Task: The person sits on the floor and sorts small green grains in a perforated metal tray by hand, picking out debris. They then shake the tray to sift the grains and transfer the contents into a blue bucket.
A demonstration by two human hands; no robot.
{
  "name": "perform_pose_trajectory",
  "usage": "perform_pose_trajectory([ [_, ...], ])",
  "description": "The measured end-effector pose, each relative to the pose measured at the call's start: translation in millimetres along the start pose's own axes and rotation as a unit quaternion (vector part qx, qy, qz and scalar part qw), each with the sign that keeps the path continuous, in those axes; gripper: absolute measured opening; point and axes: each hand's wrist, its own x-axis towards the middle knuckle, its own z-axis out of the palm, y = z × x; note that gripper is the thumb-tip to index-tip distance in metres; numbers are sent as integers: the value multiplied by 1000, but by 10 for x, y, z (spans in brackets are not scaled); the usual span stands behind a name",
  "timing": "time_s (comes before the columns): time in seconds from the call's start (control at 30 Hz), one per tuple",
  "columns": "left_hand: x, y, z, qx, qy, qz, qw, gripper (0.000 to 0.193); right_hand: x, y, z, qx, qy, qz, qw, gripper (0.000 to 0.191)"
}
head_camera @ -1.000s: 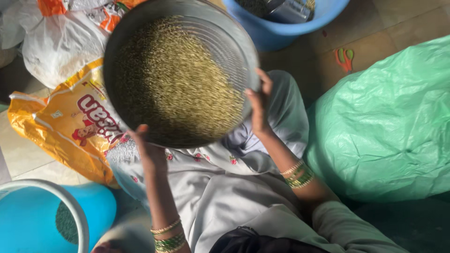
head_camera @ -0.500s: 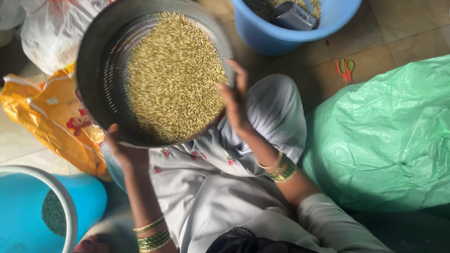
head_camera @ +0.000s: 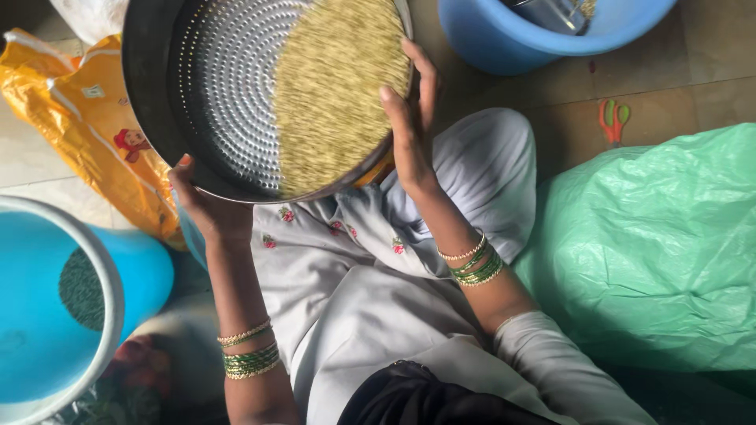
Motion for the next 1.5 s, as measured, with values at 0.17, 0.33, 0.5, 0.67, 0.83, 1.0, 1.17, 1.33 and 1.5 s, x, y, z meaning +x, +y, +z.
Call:
perform_pose_trajectory([
  [0.17, -77, -322, 212, -7, 69, -26, 997, 55, -134, 29, -358, 23, 69, 2, 997, 59],
  [0.33, -210, -820, 600, 213, 73, -1, 974, 65, -279, 202, -838, 151, 195, 18, 969, 64],
  [0.5, -106, -342, 397, 50, 95, -49, 993, 61, -173, 189, -412, -8, 130, -24, 991, 58],
  [0.67, -57, 32, 152, -37, 7, -18, 999, 54, -57, 20, -65, 6, -12, -1, 1000, 55],
  [0.83, -88, -353, 503, 57, 99, -18, 993, 54, -238, 16, -561, 62, 96, 24, 993, 63],
  [1.0, -257, -751, 904, 260, 0, 48, 964, 79, -347, 165, -860, 204, 213, 28, 955, 62],
  [1.17, -95, -259, 426, -3, 37, -29, 999, 57, -173, 130, -381, 51, 93, 14, 994, 58],
  [1.33, -6, 1, 94, -14, -16, -3, 1000, 61, -95, 34, -111, 38, -14, 30, 999, 56],
  [1.5, -208, -541, 466, 109, 95, -32, 989, 67, -244, 118, -653, 130, 123, 16, 984, 62],
])
